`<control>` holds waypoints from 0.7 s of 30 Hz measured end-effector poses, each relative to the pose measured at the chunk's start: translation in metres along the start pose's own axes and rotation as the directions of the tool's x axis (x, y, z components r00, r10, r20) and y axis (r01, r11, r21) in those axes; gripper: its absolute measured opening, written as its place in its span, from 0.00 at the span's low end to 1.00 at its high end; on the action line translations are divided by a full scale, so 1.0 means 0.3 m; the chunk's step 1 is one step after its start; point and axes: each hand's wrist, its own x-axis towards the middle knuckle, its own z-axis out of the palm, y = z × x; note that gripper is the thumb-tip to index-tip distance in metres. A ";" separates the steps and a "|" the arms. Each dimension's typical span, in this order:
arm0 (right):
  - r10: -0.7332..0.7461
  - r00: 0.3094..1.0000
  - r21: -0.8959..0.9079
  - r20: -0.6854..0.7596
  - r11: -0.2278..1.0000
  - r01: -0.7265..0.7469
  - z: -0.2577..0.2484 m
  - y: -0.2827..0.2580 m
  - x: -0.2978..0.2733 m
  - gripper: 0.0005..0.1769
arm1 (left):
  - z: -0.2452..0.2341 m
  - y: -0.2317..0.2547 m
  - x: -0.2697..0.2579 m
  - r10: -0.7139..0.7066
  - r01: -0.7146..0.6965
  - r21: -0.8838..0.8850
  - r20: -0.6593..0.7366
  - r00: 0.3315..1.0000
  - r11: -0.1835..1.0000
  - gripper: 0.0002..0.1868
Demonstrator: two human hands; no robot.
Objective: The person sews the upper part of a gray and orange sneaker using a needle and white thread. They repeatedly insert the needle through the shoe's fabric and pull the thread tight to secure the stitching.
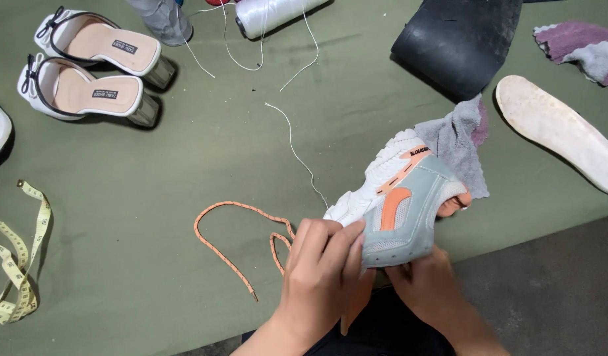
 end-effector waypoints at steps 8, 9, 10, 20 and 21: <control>0.037 0.995 0.247 0.094 0.967 -0.060 -0.050 -0.001 -0.010 0.12 | 0.009 -0.004 0.024 -0.093 0.096 0.045 -0.050 0.994 0.994 0.05; 0.065 0.988 0.221 0.141 0.971 -0.096 -0.043 0.013 -0.013 0.13 | 0.009 -0.003 0.021 -0.094 0.096 0.047 -0.042 0.995 0.994 0.04; 0.067 0.987 0.221 0.143 0.970 -0.098 -0.027 0.035 -0.022 0.13 | 0.011 0.002 0.020 -0.096 0.098 0.047 -0.039 0.995 0.994 0.04; 0.036 0.974 -0.059 0.223 0.998 -0.023 -0.018 0.072 -0.044 0.15 | 0.031 0.035 0.024 -0.142 0.156 0.145 -0.104 0.984 0.977 0.03; 0.011 0.981 -0.037 0.195 0.999 -0.004 -0.016 0.072 -0.043 0.13 | 0.030 0.032 0.019 -0.132 0.145 0.164 -0.091 0.987 0.976 0.03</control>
